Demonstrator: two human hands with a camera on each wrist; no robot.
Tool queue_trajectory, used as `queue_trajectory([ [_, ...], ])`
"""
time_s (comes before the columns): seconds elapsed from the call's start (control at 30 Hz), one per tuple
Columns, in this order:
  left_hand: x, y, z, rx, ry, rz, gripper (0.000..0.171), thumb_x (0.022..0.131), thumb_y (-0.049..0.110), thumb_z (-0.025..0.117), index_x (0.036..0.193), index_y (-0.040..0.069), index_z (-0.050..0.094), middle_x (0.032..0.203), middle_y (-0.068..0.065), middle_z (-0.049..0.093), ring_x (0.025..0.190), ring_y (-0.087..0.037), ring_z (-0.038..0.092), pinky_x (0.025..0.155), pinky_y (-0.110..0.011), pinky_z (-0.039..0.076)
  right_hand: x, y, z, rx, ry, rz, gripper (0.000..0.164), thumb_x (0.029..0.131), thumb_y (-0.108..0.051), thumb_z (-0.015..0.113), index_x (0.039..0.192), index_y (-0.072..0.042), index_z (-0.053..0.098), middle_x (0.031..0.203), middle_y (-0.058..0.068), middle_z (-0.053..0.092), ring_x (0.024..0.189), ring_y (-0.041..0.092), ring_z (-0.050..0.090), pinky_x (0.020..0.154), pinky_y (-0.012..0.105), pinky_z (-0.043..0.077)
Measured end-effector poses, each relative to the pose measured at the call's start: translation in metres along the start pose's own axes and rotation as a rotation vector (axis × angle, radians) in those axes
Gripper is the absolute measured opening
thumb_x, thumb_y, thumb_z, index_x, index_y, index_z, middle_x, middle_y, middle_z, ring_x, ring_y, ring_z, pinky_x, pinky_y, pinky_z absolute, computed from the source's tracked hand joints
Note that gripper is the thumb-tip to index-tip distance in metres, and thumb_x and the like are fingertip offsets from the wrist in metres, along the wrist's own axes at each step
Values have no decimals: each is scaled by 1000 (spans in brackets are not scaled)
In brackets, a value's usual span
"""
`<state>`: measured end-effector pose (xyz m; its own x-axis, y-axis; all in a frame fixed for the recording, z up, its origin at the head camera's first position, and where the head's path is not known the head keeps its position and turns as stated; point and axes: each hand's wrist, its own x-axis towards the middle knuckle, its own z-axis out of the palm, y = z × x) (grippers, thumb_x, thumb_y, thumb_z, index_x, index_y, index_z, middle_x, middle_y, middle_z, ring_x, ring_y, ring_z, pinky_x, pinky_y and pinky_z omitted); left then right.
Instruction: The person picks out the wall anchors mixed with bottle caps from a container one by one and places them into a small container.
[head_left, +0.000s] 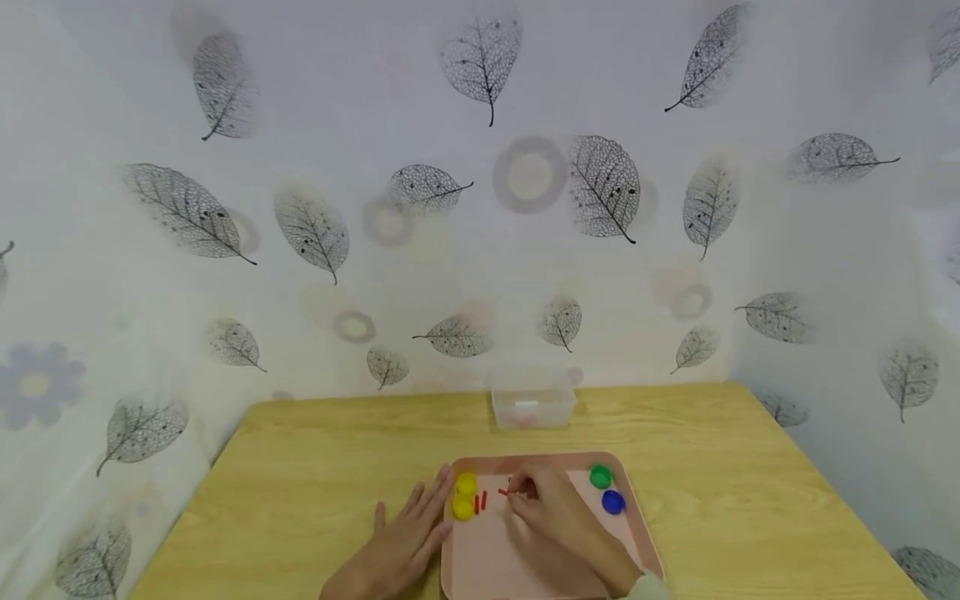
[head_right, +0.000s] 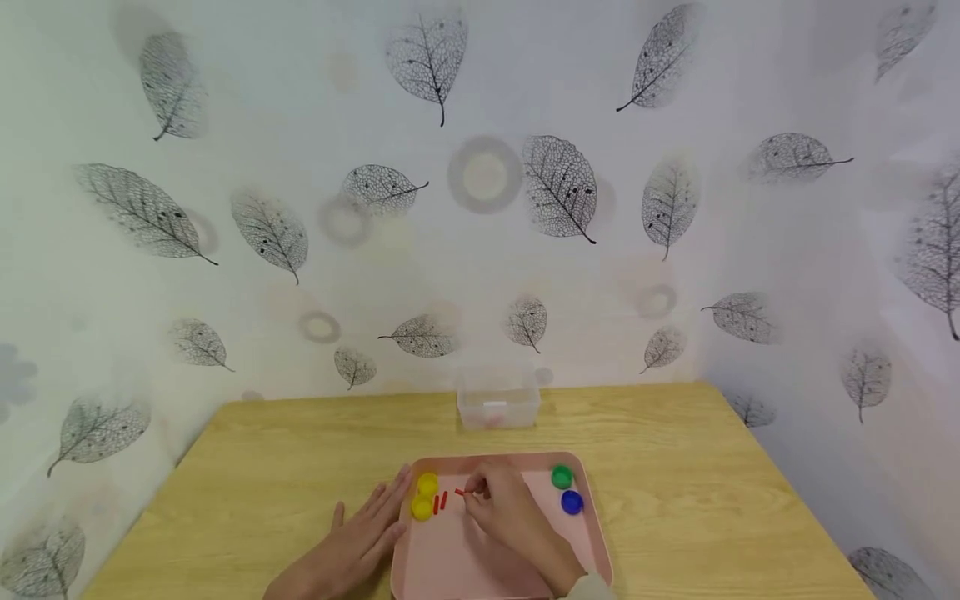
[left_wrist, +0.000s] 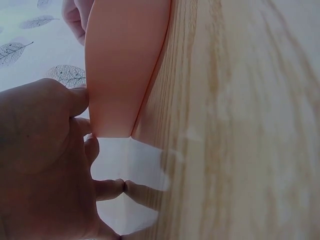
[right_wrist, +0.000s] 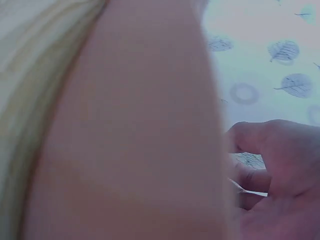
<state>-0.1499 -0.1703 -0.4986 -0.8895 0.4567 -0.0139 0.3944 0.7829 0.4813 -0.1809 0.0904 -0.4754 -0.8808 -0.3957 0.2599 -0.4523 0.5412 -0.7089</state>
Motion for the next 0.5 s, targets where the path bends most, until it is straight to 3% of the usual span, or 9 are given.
queue_trajectory([
  [0.2,-2,0,-4,-5,-32,-39,57,101,53,20,153,34,3,158,13,3,142,-33,16,90,-81,1,-4,-4,-18,-14,32,8,4,91,-15,64,88,-14,62,84,-8,57,75,6,53,67,23,49],
  [0.5,-3,6,-4,-15,-17,-17,57,101,51,22,153,33,5,158,12,4,142,-32,15,90,-81,0,-11,-4,-43,-77,107,2,11,85,-8,69,88,-18,63,83,-10,58,74,6,55,65,22,49],
])
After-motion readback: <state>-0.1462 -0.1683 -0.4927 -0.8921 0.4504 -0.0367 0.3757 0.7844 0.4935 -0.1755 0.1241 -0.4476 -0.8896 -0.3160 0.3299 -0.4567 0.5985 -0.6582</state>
